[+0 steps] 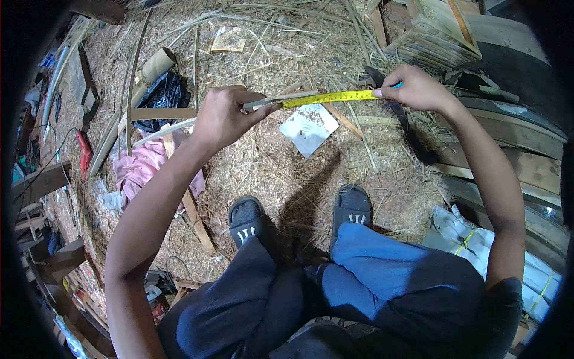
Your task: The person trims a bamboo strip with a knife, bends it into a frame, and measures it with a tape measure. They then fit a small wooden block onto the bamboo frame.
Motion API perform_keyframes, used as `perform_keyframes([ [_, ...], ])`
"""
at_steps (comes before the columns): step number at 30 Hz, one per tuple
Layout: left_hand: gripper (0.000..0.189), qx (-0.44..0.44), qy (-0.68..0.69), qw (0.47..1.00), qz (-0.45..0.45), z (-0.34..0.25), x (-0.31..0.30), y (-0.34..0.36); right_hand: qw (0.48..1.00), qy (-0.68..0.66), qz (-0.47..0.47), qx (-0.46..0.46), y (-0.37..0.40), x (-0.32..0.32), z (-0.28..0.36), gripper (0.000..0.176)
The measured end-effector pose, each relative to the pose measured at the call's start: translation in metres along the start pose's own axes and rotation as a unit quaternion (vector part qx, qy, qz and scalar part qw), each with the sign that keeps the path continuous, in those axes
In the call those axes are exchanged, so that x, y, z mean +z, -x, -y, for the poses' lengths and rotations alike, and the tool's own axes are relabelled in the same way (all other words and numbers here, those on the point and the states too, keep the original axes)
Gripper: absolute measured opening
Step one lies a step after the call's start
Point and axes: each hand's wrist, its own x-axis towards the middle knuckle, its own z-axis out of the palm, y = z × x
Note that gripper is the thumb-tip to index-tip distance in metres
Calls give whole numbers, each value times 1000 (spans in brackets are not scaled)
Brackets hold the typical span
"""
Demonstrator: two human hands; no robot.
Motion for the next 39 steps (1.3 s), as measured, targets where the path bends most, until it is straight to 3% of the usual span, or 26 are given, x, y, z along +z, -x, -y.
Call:
perform_keyframes([
  [10,34,9,6,1000,-20,3,6,0,999,-29,6,20,6,-3,9,37],
  [18,33,49,14,998,-24,-3,12,-4,996,49,48,-51,7,-4,3,30],
  [22,35,8,16,1000,-4,-8,10,-7,990,50,38,-127,2,3,3,31],
  [24,36,-8,22,1000,3,-9,12,-9,985,-49,151,-71,3,2,17,33],
  [27,38,0,4,1000,29,-16,15,-13,986,22,96,-135,3,7,29,30],
  [28,39,-5,12,999,33,-19,15,-14,985,0,144,-92,1,3,37,25],
  [32,33,-43,23,997,53,-30,11,-17,987,-77,139,-40,5,3,51,25],
  [34,35,-40,24,998,50,-31,11,-18,990,-38,84,-110,0,5,49,24],
  [38,39,-60,31,995,69,-37,8,-22,994,-52,81,-61,7,1,77,25],
  [39,39,-59,31,995,69,-37,9,-23,996,22,68,-50,7,2,83,27],
])
